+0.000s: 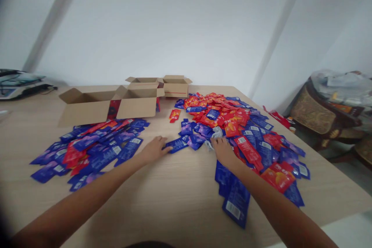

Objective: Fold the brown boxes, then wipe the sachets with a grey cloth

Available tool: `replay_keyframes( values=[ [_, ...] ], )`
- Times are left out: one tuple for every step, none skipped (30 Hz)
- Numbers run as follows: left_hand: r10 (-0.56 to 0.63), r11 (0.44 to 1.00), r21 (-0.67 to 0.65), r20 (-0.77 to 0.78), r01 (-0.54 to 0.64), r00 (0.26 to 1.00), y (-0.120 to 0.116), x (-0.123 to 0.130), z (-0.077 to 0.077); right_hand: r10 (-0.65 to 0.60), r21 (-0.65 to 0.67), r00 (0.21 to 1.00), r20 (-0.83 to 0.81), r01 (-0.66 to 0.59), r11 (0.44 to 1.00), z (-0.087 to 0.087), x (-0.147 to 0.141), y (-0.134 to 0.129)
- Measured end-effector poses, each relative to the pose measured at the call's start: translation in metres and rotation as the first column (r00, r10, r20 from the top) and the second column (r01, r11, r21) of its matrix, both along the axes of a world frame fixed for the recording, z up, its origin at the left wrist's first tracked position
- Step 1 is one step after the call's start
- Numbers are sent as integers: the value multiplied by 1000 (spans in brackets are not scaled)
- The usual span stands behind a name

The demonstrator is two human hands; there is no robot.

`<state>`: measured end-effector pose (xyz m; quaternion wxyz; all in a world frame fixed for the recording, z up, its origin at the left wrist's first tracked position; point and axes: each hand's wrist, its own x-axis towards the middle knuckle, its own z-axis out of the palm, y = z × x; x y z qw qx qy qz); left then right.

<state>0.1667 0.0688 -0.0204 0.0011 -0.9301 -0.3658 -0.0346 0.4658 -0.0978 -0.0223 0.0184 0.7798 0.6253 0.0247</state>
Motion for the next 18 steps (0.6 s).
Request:
replay_keyframes(
  values=[
    [-69, 998, -11, 19, 70, 997, -17, 6, -3, -7, 1, 1000, -23, 8, 1000, 5, 7, 5],
    [-89, 996, -7, 23, 89, 996, -31, 10, -4, -29, 23, 999, -45, 30, 999, 12, 12, 9],
    [-103, 995, 0, 16, 103, 995, -43, 13, -6, -57, 67, 996, -68, 62, 996, 21, 14, 11],
    [-105, 994, 12, -2, 105, 995, -52, 14, -7, -83, 130, 992, -95, 95, 987, 30, 13, 12],
    [-104, 994, 26, -30, 104, 994, -59, 13, -8, -89, 203, 988, -126, 113, 973, 39, 6, 12],
    [-108, 993, 39, -62, 110, 992, -65, 11, -8, -61, 276, 985, -159, 104, 956, 46, -6, 10],
    [-121, 991, 50, -92, 126, 988, -69, 9, -9, 3, 339, 981, -192, 63, 939, 50, -22, 7],
    [-143, 987, 56, -120, 151, 982, -74, 5, -10, 92, 385, 971, -221, 0, 923, 50, -43, 4],
    [-176, 981, 55, -144, 185, 974, -80, 2, -11, 188, 416, 951, -246, -71, 906, 46, -67, 0],
    [-215, 973, 48, -164, 226, 963, -85, -3, -12, 284, 412, 921, -267, -157, 898, 38, -91, -2],
    [-256, 963, 36, -179, 266, 950, -90, -7, -12, 365, 376, 886, -286, -247, 893, 26, -114, -3],
    [-292, 953, 21, -190, 301, 937, -95, -11, -12, 415, 327, 857, -306, -315, 891, 13, -132, -3],
    [-317, 946, 5, -194, 324, 928, -99, -15, -12, 426, 292, 843, -328, -339, 895, 0, -145, -2],
    [-329, 943, -10, -188, 334, 925, -101, -19, -11, 428, 271, 837, -342, -348, 897, -11, -151, 1],
    [-329, 944, -26, -166, 329, 930, -102, -23, -9, 407, 258, 841, -356, -330, 908, -19, -149, 6],
    [-312, 950, -48, -126, 308, 942, -102, -26, -8, 371, 253, 851, -373, -291, 923, -23, -140, 11],
    [-285, 956, -84, -59, 280, 957, -101, -30, -6, 328, 250, 860, -390, -244, 937, -23, -127, 18],
    [-240, 959, -145, 38, 243, 970, -99, -33, -5, 277, 245, 869, -410, -188, 951, -19, -111, 24]
  ],
)
